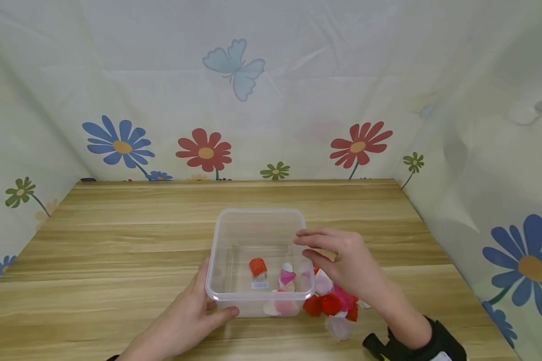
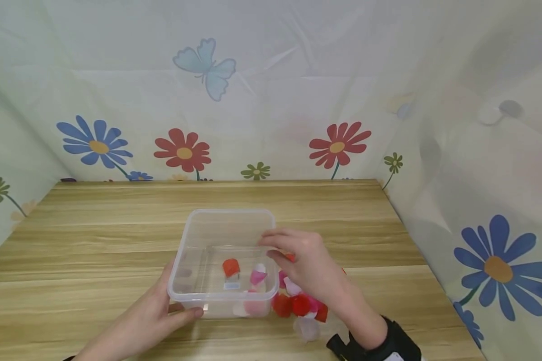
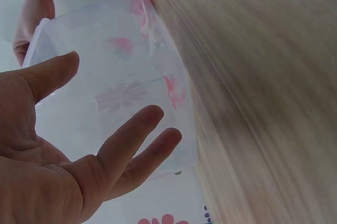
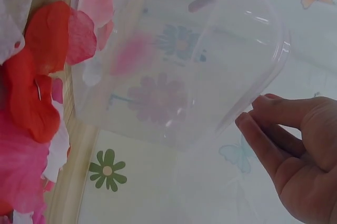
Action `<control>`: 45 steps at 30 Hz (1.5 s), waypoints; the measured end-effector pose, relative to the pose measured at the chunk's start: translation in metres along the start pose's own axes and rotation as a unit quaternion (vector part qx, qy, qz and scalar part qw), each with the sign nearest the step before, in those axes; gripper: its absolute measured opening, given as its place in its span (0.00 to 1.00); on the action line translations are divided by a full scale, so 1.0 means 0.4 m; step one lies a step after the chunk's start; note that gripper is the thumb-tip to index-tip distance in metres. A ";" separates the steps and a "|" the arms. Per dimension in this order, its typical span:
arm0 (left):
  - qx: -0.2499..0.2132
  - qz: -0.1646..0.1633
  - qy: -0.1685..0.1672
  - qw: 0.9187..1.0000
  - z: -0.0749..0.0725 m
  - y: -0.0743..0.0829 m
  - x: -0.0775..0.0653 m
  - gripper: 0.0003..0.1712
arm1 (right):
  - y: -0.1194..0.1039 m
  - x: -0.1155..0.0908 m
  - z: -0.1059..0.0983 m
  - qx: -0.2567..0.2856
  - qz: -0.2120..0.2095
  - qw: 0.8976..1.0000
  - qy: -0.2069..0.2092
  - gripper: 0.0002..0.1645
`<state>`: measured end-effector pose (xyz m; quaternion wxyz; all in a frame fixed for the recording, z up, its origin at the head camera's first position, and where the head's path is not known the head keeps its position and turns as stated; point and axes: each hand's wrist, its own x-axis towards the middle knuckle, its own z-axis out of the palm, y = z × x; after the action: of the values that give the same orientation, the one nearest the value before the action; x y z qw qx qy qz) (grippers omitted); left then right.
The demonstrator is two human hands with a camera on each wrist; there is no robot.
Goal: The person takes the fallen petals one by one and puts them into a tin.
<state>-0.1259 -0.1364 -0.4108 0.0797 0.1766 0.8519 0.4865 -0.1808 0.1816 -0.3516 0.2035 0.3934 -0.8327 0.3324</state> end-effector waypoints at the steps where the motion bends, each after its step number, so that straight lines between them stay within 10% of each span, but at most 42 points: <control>1: -0.001 0.000 0.000 1.000 0.000 0.000 0.000 0.61 | 0.003 0.000 -0.003 -0.008 0.006 1.000 0.004 0.23; 9: 0.002 0.003 0.000 1.000 0.000 0.001 0.000 0.61 | 0.037 -0.007 -0.029 -0.043 0.143 0.988 -0.036 0.18; 18: 0.010 -0.004 0.002 1.000 0.000 0.002 0.001 0.63 | 0.075 -0.025 -0.008 -0.070 0.251 0.933 -0.248 0.10; 24: 0.007 -0.004 0.002 1.000 0.001 0.003 0.002 0.62 | 0.076 -0.036 0.018 -0.079 0.286 0.907 -0.299 0.14; 45: 0.005 -0.008 -0.002 1.000 0.001 0.001 0.002 0.63 | 0.100 -0.051 0.037 -0.091 0.277 0.909 -0.299 0.15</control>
<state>-0.1263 -0.1357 -0.4105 0.0843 0.1707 0.8557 0.4812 -0.2011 0.2002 -0.3899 -0.1206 0.2076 -0.9566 0.1653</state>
